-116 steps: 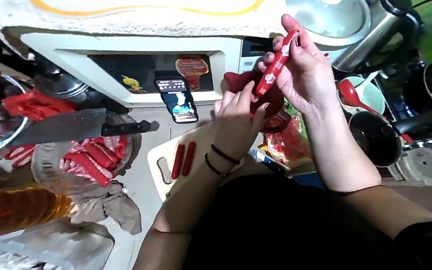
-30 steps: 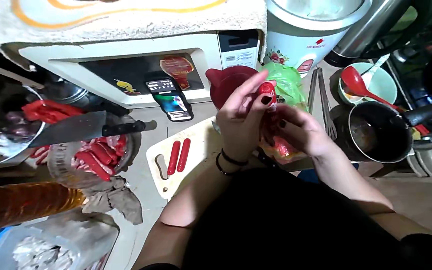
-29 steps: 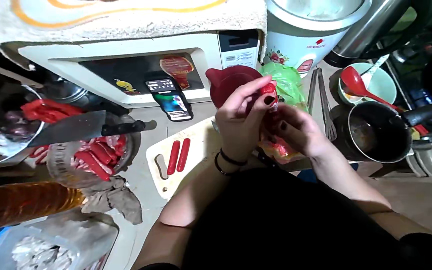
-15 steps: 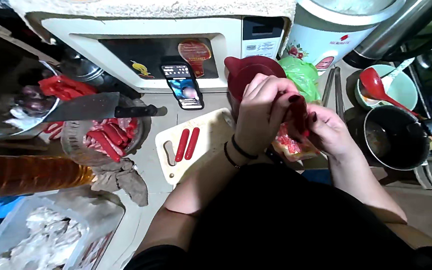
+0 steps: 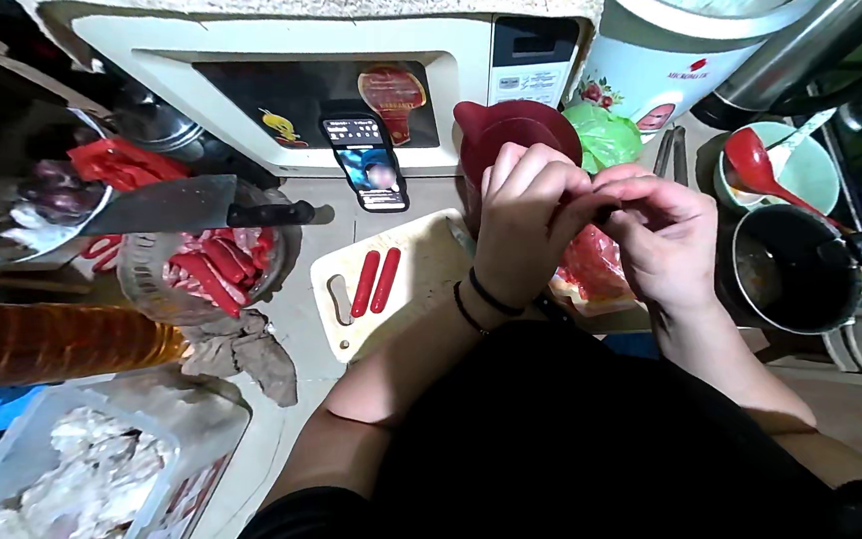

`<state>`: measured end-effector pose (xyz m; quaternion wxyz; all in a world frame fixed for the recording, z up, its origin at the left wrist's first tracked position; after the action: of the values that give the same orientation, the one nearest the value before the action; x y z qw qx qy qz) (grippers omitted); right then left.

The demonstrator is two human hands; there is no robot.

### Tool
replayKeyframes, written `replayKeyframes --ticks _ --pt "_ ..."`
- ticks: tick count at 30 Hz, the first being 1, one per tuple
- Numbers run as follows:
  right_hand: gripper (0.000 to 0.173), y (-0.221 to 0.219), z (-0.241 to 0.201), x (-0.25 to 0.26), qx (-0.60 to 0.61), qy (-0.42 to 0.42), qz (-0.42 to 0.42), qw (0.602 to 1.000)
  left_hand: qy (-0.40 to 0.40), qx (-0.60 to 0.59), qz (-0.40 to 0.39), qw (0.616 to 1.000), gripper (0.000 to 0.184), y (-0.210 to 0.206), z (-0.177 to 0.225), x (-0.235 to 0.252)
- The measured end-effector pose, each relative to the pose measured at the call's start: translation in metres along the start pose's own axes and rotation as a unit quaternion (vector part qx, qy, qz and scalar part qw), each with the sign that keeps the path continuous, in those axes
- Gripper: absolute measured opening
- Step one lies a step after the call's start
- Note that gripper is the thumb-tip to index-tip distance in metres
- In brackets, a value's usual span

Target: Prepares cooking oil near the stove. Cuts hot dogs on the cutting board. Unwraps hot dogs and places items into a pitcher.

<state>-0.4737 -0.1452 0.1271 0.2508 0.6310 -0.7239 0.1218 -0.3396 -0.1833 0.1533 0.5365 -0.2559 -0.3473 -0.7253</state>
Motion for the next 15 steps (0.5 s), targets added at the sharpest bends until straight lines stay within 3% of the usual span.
replayKeyframes --ticks 6,9,15 --pt "0.020 -0.008 0.023 -0.009 0.039 -0.094 0.010 0.995 0.038 -0.070 -0.001 0.997 0.021 -0.010 -0.003 -0.009" --pt "0.016 -0.009 0.014 -0.006 -0.001 -0.085 -0.008 0.996 0.017 -0.093 0.016 0.995 0.020 -0.009 -0.005 -0.009" --pt "0.007 0.004 -0.009 -0.001 -0.110 -0.035 -0.017 0.993 0.018 -0.095 -0.047 0.994 0.011 -0.003 0.001 -0.005"
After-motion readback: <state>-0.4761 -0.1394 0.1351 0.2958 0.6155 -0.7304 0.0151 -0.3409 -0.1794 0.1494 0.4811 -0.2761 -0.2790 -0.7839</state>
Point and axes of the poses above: each hand's wrist, its own x-axis towards the middle knuckle, its own y-axis out of the back of the hand, z = x × y, the point moved 10 cm from there along x, towards the middle knuckle, and after that the axes turned 8 degrees about -x, right-handed, at the moved point
